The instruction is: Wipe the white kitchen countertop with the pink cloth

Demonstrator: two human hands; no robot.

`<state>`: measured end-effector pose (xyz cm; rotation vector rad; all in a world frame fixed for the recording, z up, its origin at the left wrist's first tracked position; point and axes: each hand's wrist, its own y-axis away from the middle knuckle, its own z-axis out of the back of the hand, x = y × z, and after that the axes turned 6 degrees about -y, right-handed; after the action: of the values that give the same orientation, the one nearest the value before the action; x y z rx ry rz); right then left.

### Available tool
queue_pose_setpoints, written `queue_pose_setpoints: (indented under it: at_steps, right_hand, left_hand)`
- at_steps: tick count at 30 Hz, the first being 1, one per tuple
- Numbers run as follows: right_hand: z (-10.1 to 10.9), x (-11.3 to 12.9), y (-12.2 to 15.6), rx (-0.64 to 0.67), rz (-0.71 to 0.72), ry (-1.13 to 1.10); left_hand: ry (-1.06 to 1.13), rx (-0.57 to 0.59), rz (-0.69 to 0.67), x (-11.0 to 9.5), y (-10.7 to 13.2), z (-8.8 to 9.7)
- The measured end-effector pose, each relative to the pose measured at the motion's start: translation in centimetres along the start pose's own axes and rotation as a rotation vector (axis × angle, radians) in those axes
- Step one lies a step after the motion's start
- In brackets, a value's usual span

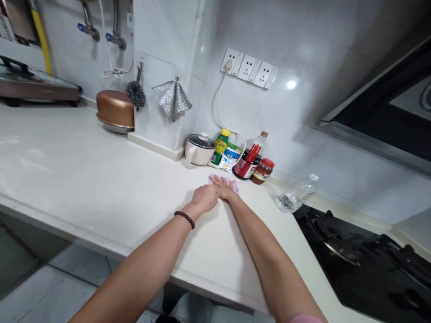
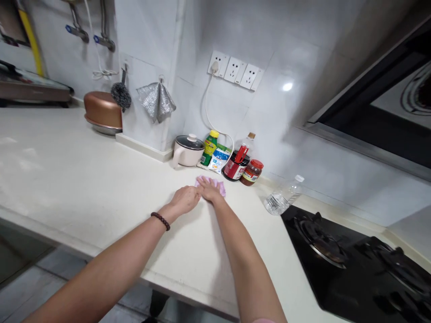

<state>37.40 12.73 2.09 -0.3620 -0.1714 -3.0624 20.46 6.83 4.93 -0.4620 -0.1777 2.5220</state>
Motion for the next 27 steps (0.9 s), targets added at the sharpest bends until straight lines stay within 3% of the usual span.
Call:
queue_pose_setpoints:
  at_steps: [4, 7, 12, 20, 23, 27]
  right_hand:
    - [-1.6, 2.4, 2.2, 0.042, 0.212, 0.024]
    - [-1.5, 1.2, 4.4, 0.04, 0.19, 0.007]
    - [-0.1, -5.6, 9.2, -0.026, 0.013, -0.001]
    - [0.1, -18.0, 19.7, -0.159, -0.308, 0.021]
    - [-0.1, -20.3, 21.9, -0.194, -0.399, 0.02]
    - [0.0, -20.4, 22.2, -0.207, -0.489, 0.023]
  left_hand:
    - [0.003, -0.007, 0.027, 0.4, 0.1, 0.5]
    - [0.009, -0.024, 0.013, 0.9, 0.1, 0.4]
    - [-0.018, -0.008, 0.051, 1.6, 0.0, -0.2]
    - [-0.013, -0.027, 0.022, 1.4, -0.2, -0.2]
    - [-0.001, -0.033, 0.013, 1.2, -0.1, 0.1]
    - [0.022, -0.045, 0.003, 0.7, 0.1, 0.5]
